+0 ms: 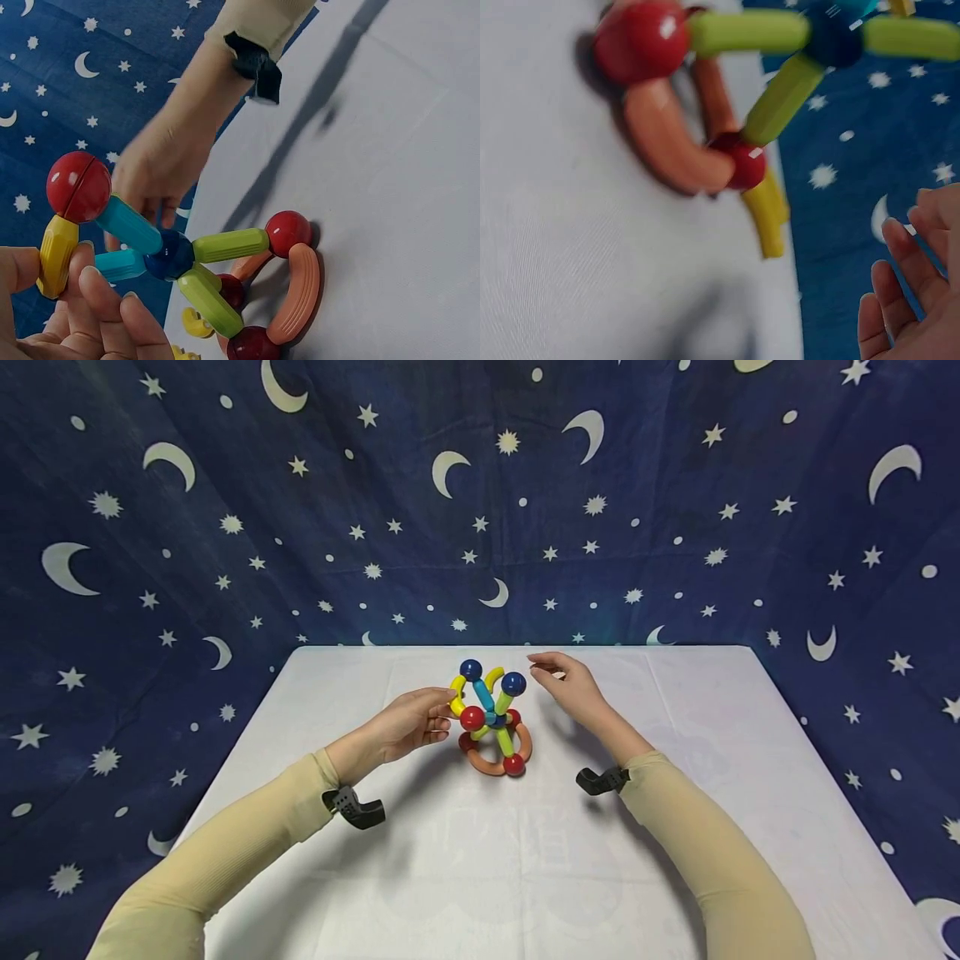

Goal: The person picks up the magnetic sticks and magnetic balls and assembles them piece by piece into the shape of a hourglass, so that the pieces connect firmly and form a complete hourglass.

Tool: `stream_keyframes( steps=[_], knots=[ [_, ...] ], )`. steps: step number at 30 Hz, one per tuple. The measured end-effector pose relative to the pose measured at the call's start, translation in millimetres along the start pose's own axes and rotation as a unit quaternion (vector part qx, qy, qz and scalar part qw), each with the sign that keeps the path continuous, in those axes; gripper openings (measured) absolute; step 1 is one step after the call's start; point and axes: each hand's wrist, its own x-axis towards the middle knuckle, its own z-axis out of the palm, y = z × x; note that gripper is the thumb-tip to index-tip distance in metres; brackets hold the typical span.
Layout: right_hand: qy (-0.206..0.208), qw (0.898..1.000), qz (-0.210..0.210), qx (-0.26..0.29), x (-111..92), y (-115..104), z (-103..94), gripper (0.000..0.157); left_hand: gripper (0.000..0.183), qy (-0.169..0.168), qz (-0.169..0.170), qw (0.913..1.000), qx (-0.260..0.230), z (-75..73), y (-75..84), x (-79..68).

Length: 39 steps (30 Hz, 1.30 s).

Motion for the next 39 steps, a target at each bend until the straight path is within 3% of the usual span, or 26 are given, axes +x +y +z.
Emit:
stream_keyframes(
  steps=[4, 8, 13, 17, 22, 28, 34, 39],
  knots=[
    [-0.027, 0.997, -0.004, -0.071, 11.3, 14.8, 8.0, 0.035, 0.034, -0.004, 0.000, 1.0000, -0.001, 0.4, -0.1, -0.5],
    [-0.051, 0.986, -0.003, -0.160, 22.7, 22.7, 19.0, 0.033, 0.033, -0.005, -0.001, 1.0000, -0.002, 0.3, 0.1, -0.2],
    [-0.086, 0.956, -0.018, -0.280, 33.9, 25.6, 30.1, 0.031, 0.034, -0.005, 0.000, 1.0000, -0.001, 1.4, -0.4, 0.4],
    [-0.109, 0.936, -0.018, -0.334, 38.2, 26.8, 36.0, 0.032, 0.035, -0.006, 0.000, 1.0000, -0.003, 3.1, -0.6, 0.7],
    [-0.115, 0.936, -0.001, -0.333, 39.6, 27.9, 38.9, 0.033, 0.035, -0.004, -0.004, 1.0000, -0.003, 3.8, -0.7, 1.1],
    [-0.089, 0.927, 0.003, -0.365, 39.5, 31.2, 34.0, 0.029, 0.033, -0.004, -0.006, 1.0000, -0.004, 3.6, -0.4, 0.9],
    [-0.069, 0.930, 0.001, -0.361, 31.6, 36.9, 14.5, 0.027, 0.034, -0.003, 0.000, 1.0000, -0.001, 2.4, 0.0, -1.2],
    [-0.060, 0.933, 0.028, -0.354, 20.5, 42.1, -8.6, 0.024, 0.035, -0.002, 0.001, 1.0000, -0.001, 0.3, -0.2, -2.1]
  ],
)
